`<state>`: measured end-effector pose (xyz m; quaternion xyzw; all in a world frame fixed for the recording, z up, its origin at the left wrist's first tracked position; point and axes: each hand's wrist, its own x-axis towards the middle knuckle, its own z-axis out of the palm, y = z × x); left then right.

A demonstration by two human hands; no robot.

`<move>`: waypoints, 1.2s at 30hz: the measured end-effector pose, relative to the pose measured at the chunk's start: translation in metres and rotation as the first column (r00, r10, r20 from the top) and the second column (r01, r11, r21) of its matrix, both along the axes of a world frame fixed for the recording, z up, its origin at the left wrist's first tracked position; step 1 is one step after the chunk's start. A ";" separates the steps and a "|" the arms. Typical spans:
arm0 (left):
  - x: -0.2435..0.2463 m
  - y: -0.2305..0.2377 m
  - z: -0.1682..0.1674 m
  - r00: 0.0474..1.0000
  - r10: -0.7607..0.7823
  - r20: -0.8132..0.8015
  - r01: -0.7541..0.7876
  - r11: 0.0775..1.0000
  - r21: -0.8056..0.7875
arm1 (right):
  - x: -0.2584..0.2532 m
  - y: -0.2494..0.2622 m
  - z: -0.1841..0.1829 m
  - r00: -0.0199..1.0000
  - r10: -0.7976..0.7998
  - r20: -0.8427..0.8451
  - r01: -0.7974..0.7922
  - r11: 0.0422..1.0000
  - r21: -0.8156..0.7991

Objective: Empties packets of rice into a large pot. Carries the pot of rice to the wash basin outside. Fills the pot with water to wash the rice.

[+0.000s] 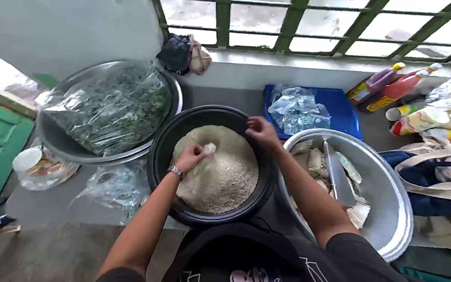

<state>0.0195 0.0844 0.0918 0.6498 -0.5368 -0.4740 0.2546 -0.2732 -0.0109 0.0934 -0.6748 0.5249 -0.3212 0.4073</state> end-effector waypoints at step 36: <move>0.025 0.008 0.015 0.981 -0.089 -0.173 0.055 0.980 -0.193 | 0.048 0.050 0.000 0.758 0.298 -0.580 -0.450 0.883 -0.135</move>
